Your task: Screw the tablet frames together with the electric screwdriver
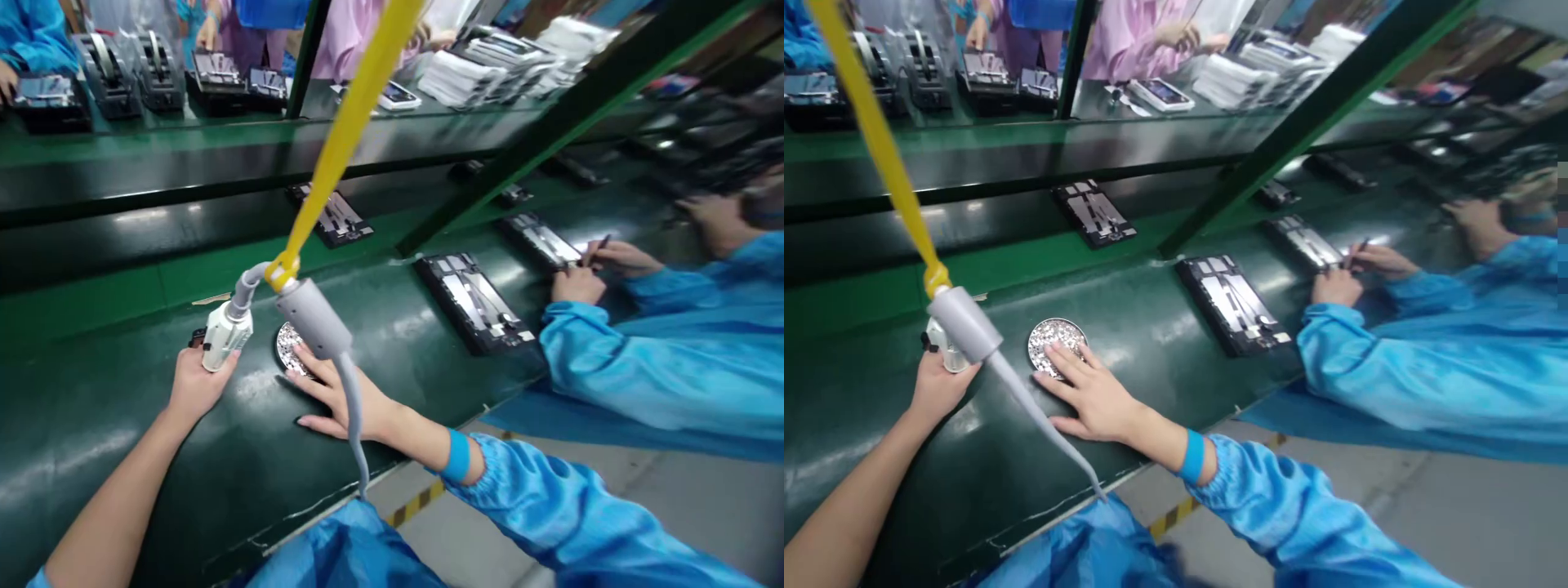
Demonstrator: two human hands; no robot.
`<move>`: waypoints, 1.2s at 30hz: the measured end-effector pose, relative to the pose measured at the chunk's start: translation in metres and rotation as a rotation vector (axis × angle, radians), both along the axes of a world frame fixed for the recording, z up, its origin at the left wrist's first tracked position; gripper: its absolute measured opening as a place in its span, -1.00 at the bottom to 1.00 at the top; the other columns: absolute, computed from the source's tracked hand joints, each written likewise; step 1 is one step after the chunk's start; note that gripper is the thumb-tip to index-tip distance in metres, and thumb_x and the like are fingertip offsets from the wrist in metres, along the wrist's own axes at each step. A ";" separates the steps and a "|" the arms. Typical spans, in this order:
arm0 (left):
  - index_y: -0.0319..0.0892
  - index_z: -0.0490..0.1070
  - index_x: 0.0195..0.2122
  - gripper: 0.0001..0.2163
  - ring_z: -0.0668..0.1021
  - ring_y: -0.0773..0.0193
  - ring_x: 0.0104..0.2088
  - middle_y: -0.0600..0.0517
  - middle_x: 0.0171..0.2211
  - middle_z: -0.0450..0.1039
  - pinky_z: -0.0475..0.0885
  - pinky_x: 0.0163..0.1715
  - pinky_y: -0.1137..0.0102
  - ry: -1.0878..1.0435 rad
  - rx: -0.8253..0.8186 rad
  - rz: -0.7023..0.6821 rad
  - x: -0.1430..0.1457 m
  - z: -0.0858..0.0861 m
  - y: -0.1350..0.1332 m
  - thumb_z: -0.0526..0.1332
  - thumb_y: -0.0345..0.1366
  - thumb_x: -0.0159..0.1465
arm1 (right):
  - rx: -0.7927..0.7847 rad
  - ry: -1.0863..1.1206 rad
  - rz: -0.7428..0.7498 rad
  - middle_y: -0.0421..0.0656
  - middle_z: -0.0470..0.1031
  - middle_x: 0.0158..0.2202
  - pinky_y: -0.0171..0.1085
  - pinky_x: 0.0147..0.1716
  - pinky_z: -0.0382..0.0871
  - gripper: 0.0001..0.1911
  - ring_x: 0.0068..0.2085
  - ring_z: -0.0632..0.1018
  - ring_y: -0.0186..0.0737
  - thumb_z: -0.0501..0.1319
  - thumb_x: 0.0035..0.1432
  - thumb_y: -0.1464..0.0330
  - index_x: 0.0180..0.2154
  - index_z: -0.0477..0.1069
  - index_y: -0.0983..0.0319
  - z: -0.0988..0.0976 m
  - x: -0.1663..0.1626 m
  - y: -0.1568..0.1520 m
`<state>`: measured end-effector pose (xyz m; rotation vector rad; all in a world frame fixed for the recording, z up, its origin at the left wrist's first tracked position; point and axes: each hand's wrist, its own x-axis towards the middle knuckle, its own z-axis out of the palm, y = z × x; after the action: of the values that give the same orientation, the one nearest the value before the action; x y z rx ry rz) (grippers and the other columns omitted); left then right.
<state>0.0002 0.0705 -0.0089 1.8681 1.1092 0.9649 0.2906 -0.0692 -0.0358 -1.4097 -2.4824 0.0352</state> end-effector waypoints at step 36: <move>-0.12 0.42 -0.54 -0.69 0.55 0.20 -0.46 0.05 -0.55 0.48 0.47 -0.35 0.37 -0.020 -0.037 0.010 0.001 0.000 -0.001 0.36 -0.09 0.25 | 0.047 0.111 0.052 0.14 0.33 0.51 0.38 0.57 0.07 -0.27 0.59 0.26 0.24 0.26 0.44 0.10 0.51 0.25 0.15 -0.011 -0.003 0.020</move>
<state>0.0015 0.0694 -0.0087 1.8215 1.1186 0.9606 0.2875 -0.0493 -0.0469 -1.2890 -2.4126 0.0641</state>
